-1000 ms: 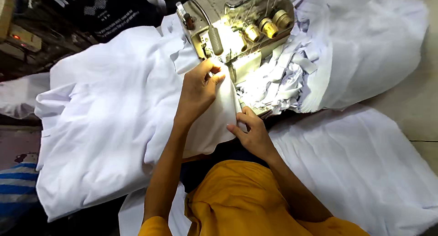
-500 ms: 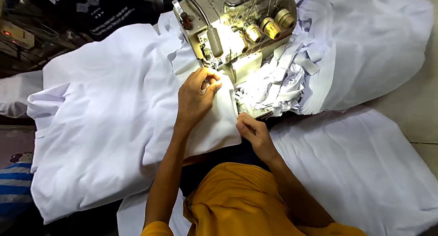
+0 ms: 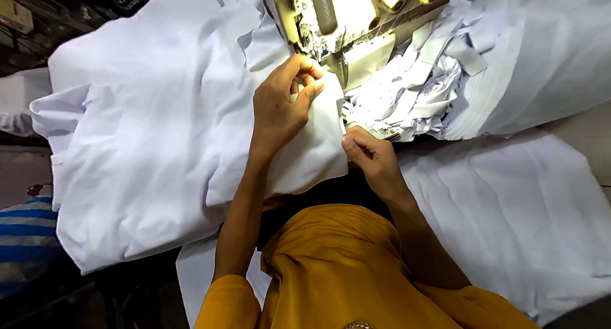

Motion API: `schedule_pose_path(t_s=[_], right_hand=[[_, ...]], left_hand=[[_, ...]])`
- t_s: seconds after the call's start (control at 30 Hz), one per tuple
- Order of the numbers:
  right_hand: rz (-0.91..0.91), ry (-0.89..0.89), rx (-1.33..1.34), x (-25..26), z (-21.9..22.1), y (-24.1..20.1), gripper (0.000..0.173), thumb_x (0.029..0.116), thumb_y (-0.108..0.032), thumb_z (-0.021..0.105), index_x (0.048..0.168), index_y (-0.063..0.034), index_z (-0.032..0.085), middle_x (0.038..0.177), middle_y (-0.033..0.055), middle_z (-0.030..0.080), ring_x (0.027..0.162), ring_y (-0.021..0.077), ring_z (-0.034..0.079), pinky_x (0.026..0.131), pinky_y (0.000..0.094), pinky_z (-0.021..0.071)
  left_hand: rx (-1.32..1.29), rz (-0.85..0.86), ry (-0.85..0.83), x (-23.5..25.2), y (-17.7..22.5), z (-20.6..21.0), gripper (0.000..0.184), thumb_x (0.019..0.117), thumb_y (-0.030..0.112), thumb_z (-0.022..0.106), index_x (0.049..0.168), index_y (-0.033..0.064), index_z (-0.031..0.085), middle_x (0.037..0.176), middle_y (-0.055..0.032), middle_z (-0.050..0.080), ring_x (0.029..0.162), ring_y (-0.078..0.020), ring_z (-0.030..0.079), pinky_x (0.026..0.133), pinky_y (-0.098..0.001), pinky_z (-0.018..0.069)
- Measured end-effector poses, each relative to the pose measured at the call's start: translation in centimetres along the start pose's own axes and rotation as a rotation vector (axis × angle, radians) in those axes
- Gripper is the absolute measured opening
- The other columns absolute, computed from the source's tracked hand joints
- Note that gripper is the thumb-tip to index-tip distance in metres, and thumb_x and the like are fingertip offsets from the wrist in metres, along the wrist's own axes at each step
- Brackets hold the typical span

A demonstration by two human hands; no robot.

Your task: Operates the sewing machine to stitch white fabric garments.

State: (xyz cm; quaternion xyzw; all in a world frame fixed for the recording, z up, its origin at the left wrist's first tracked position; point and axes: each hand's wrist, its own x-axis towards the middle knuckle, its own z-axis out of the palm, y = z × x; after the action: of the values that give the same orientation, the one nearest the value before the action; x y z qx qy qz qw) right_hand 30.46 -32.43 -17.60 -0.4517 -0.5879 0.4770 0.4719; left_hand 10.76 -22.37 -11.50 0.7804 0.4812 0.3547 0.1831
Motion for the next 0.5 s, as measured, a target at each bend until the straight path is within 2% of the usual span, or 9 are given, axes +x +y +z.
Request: schedule_pose_path(t_s=[0.13, 0.3, 0.33, 0.37, 0.4, 0.47, 0.5], right_hand=[[-0.012, 0.008, 0.003, 0.2, 0.1, -0.2, 0.028, 0.1075, -0.022, 0.051, 0.097, -0.0057, 0.071, 0.1, 0.0009, 0.065, 0.084, 0.0051, 0.063, 0.068, 0.0195, 0.0538], [-0.039, -0.013, -0.013, 0.1, -0.3, 0.0, 0.025, 0.1075, -0.018, 0.051, 0.097, -0.0024, 0.069, 0.101, 0.0026, 0.063, 0.084, 0.0027, 0.062, 0.069, 0.016, 0.0531], [-0.045, -0.012, -0.029, 0.3, -0.3, 0.0, 0.026, 0.1073, -0.017, 0.051, 0.097, -0.0014, 0.069, 0.102, 0.0027, 0.064, 0.087, 0.0011, 0.062, 0.072, 0.0153, 0.0523], [-0.048, -0.012, -0.037, 0.3, -0.4, 0.0, 0.026, 0.1074, -0.016, 0.05, 0.098, -0.001, 0.069, 0.102, 0.003, 0.064, 0.09, 0.0002, 0.061, 0.075, 0.0149, 0.0518], [-0.071, -0.004, -0.027, 0.5, -0.4, 0.0, 0.026, 0.1069, -0.016, 0.051, 0.098, -0.0001, 0.07, 0.103, 0.004, 0.065, 0.093, 0.0012, 0.063, 0.079, 0.0167, 0.0529], [-0.109, 0.015, -0.019, 0.8, -0.6, -0.1, 0.025, 0.106, -0.015, 0.052, 0.099, 0.0003, 0.072, 0.102, 0.0046, 0.067, 0.091, 0.0019, 0.063, 0.078, 0.0175, 0.0531], [-0.117, 0.019, -0.021, 1.0, -0.7, -0.2, 0.025, 0.1055, -0.015, 0.054, 0.1, -0.0005, 0.073, 0.101, 0.0043, 0.067, 0.088, 0.0017, 0.063, 0.076, 0.0172, 0.0536]], left_hand=[[-0.004, 0.012, -0.007, 0.0, 0.0, -0.1, 0.017, 0.0995, 0.022, 0.066, 0.112, 0.0101, 0.069, 0.093, 0.0027, 0.068, 0.073, -0.0047, 0.055, 0.066, -0.0235, 0.0431], [0.02, 0.049, -0.031, -0.1, -0.6, 0.0, 0.022, 0.1021, 0.027, 0.062, 0.114, 0.0107, 0.07, 0.098, 0.0021, 0.069, 0.08, -0.0043, 0.057, 0.071, -0.0231, 0.0451], [0.039, 0.043, -0.033, 0.0, -0.8, -0.1, 0.024, 0.1022, 0.03, 0.061, 0.113, 0.0107, 0.071, 0.096, 0.0027, 0.068, 0.079, -0.0033, 0.057, 0.072, -0.0228, 0.0451], [0.062, 0.011, -0.037, -0.2, -0.7, -0.2, 0.025, 0.1014, 0.032, 0.062, 0.107, 0.0106, 0.073, 0.09, 0.004, 0.067, 0.077, -0.0017, 0.056, 0.072, -0.022, 0.0451], [0.085, -0.038, -0.034, -0.4, -0.4, -0.3, 0.025, 0.0988, 0.033, 0.064, 0.097, 0.0094, 0.073, 0.081, 0.0046, 0.063, 0.073, -0.0007, 0.055, 0.071, -0.0216, 0.0445], [0.11, -0.145, -0.068, -0.9, 0.4, -0.5, 0.023, 0.0917, 0.024, 0.069, 0.076, 0.0083, 0.065, 0.068, 0.0053, 0.054, 0.063, 0.0016, 0.051, 0.062, -0.0186, 0.0417], [0.117, -0.173, -0.097, -1.3, 0.1, -0.8, 0.021, 0.0884, 0.018, 0.068, 0.071, 0.0092, 0.061, 0.064, 0.0066, 0.051, 0.059, 0.0033, 0.049, 0.056, -0.0159, 0.0414]])
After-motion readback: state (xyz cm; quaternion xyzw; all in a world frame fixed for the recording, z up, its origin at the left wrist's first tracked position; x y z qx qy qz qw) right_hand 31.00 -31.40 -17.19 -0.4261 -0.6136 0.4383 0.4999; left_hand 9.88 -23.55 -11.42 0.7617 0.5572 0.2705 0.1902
